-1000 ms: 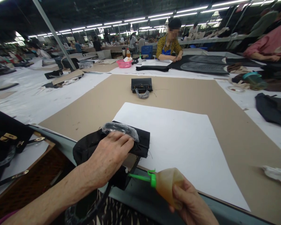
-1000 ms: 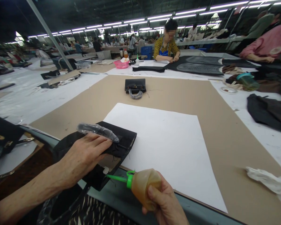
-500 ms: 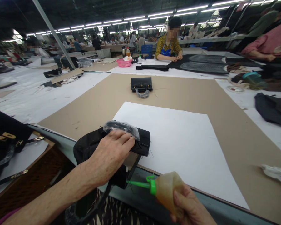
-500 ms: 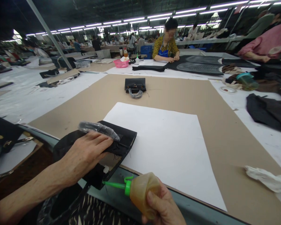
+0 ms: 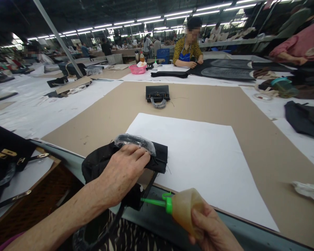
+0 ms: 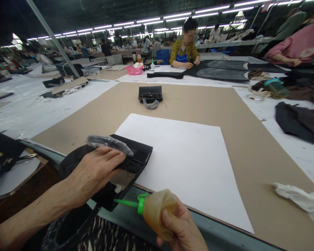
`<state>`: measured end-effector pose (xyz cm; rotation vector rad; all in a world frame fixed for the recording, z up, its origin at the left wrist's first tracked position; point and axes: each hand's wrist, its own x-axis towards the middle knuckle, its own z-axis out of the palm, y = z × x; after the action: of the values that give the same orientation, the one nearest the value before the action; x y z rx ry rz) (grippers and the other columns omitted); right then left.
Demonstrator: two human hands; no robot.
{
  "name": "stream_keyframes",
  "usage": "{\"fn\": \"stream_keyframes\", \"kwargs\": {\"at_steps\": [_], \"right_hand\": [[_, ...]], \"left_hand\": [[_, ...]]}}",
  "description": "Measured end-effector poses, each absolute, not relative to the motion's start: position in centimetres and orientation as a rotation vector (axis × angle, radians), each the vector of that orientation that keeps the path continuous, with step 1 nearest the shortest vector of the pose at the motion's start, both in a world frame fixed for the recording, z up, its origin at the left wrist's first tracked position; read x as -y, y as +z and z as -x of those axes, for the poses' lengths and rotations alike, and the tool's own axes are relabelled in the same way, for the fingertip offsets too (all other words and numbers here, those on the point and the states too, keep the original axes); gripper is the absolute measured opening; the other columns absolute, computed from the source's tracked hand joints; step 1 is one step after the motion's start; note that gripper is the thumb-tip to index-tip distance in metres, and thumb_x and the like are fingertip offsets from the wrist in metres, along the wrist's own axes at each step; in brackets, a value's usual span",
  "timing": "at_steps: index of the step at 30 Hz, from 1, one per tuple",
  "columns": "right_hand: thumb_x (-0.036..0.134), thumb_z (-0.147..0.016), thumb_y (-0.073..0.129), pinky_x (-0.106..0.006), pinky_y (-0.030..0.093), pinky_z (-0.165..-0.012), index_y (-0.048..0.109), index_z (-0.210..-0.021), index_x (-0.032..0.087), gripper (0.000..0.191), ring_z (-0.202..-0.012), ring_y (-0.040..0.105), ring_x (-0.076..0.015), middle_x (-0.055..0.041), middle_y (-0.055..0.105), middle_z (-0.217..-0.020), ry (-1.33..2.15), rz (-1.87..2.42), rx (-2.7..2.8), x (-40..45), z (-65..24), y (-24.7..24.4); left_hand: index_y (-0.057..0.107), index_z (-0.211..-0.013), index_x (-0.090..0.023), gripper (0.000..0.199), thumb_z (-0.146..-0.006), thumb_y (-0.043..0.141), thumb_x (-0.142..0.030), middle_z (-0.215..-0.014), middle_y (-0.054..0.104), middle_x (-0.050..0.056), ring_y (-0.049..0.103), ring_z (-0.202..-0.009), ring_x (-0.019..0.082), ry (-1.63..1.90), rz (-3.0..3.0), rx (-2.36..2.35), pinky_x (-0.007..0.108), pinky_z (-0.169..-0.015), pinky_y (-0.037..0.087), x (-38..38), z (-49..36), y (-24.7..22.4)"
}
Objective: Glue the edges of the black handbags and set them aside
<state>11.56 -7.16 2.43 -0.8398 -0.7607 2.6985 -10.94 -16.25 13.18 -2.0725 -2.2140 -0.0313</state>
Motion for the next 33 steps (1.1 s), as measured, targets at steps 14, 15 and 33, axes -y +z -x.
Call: {"fn": "stream_keyframes", "kwargs": {"at_steps": [14, 15, 33], "right_hand": [[0.028, -0.058, 0.082, -0.023, 0.05, -0.047, 0.072, -0.093, 0.024, 0.037, -0.062, 0.059, -0.0191, -0.0023, 0.069, -0.078, 2.435, 0.967, 1.227, 5.7, -12.3, 3.4], [0.027, -0.058, 0.082, -0.023, 0.05, -0.049, 0.073, -0.092, 0.025, 0.036, -0.064, 0.059, -0.0196, -0.0021, 0.069, -0.077, 2.388, 0.972, 1.267, 5.4, -12.2, 3.4], [0.028, -0.055, 0.085, -0.021, 0.049, -0.054, 0.073, -0.091, 0.025, 0.038, -0.065, 0.06, -0.0175, -0.0021, 0.07, -0.076, 2.522, 0.96, 1.156, 6.2, -12.8, 3.3]], "left_hand": [[0.058, -0.097, -0.015, 0.024, -0.075, 0.066, -0.013, -0.097, 0.063, 0.004, 0.051, -0.091, 0.023, -0.042, 2.043, 2.196, 0.036, -0.084, 0.044, 16.2, 10.9, 12.9], [0.058, -0.097, -0.015, 0.023, -0.075, 0.067, -0.013, -0.096, 0.063, 0.004, 0.052, -0.091, 0.023, -0.044, 2.037, 2.199, 0.036, -0.083, 0.044, 16.2, 10.9, 12.9], [0.058, -0.102, -0.014, 0.024, -0.078, 0.062, -0.012, -0.1, 0.063, 0.006, 0.051, -0.094, 0.024, -0.036, 2.048, 2.223, 0.037, -0.086, 0.044, 16.1, 11.0, 12.7]]}}
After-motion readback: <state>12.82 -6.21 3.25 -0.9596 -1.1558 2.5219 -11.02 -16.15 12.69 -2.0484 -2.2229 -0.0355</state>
